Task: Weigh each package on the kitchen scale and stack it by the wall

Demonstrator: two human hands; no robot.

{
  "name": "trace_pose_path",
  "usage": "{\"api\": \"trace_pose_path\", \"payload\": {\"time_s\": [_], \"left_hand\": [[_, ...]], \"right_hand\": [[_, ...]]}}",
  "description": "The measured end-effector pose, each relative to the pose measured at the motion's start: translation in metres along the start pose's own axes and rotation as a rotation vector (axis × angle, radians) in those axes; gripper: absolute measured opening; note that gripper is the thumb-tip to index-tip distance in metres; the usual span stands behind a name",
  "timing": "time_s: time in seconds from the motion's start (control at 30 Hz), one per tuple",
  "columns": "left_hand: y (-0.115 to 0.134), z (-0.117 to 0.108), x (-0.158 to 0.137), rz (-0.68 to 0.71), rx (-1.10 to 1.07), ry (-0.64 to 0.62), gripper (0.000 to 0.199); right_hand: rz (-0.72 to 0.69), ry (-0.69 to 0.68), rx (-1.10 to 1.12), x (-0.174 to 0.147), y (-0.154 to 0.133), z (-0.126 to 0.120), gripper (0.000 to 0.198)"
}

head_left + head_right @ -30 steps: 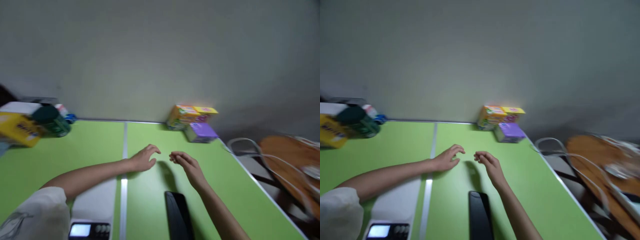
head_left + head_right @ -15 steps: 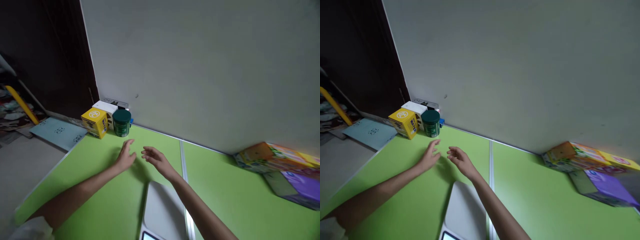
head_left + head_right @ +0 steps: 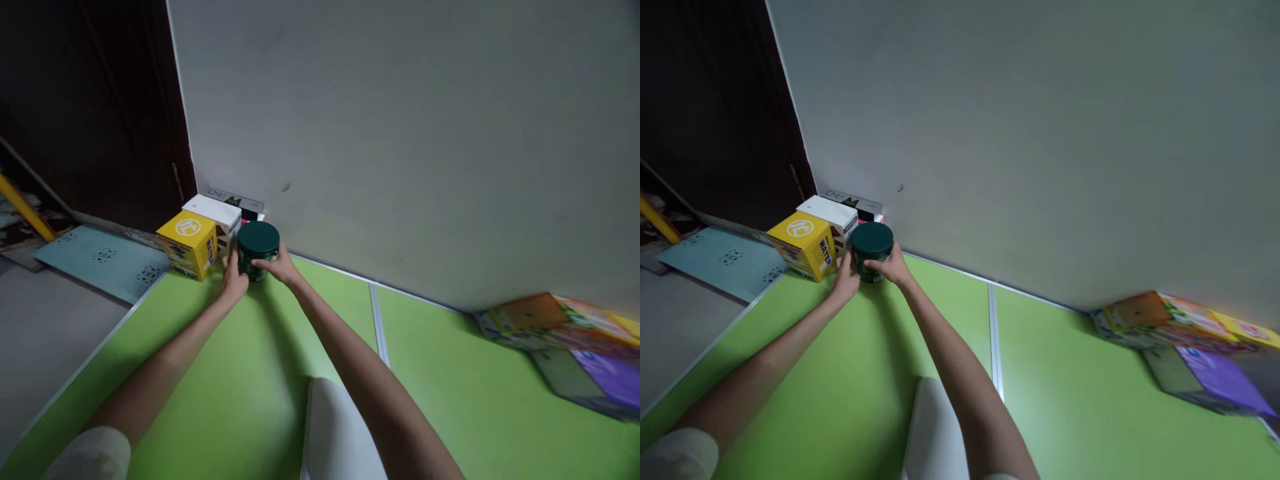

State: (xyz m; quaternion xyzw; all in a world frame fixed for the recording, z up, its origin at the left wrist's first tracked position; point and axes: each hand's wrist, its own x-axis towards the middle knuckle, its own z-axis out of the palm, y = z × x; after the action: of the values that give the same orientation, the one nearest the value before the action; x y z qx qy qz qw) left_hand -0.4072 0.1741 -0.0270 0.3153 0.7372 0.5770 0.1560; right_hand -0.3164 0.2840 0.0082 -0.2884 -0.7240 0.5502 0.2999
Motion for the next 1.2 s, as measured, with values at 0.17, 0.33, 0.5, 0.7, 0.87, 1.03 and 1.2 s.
{"api": "trace_pose_path", "payload": {"time_s": [0.17, 0.33, 0.5, 0.7, 0.87, 1.03, 1.2], "left_hand": [[0.036, 0.000, -0.061, 0.063, -0.013, -0.229, 0.092], [0.080, -0.016, -0.155, 0.093, -0.124, -0.608, 0.087], [0.101, -0.033, -0.239, 0.023, -0.115, -0.844, 0.080], [0.089, -0.032, -0.286, -0.009, -0.086, -0.841, 0.078], [0.086, -0.033, -0.288, 0.005, -0.045, -0.824, 0.078], [0.097, -0.043, -0.272, 0.139, 0.057, -0.734, 0.082], [0.103, -0.059, -0.252, 0.063, 0.094, -0.659, 0.083]], "right_hand": [[-0.033, 0.083, -0.129, -0.074, -0.015, -0.041, 0.108], [0.008, 0.100, -0.252, -0.182, -0.061, -0.101, 0.103], [0.019, 0.080, -0.357, -0.280, -0.086, -0.139, 0.094], [-0.006, 0.121, -0.301, -0.334, -0.066, -0.137, 0.095], [0.014, 0.114, -0.226, -0.341, -0.057, -0.128, 0.100], [0.101, 0.034, -0.204, -0.354, -0.053, -0.144, 0.115], [0.160, 0.081, -0.202, -0.376, -0.041, -0.170, 0.110]]}}
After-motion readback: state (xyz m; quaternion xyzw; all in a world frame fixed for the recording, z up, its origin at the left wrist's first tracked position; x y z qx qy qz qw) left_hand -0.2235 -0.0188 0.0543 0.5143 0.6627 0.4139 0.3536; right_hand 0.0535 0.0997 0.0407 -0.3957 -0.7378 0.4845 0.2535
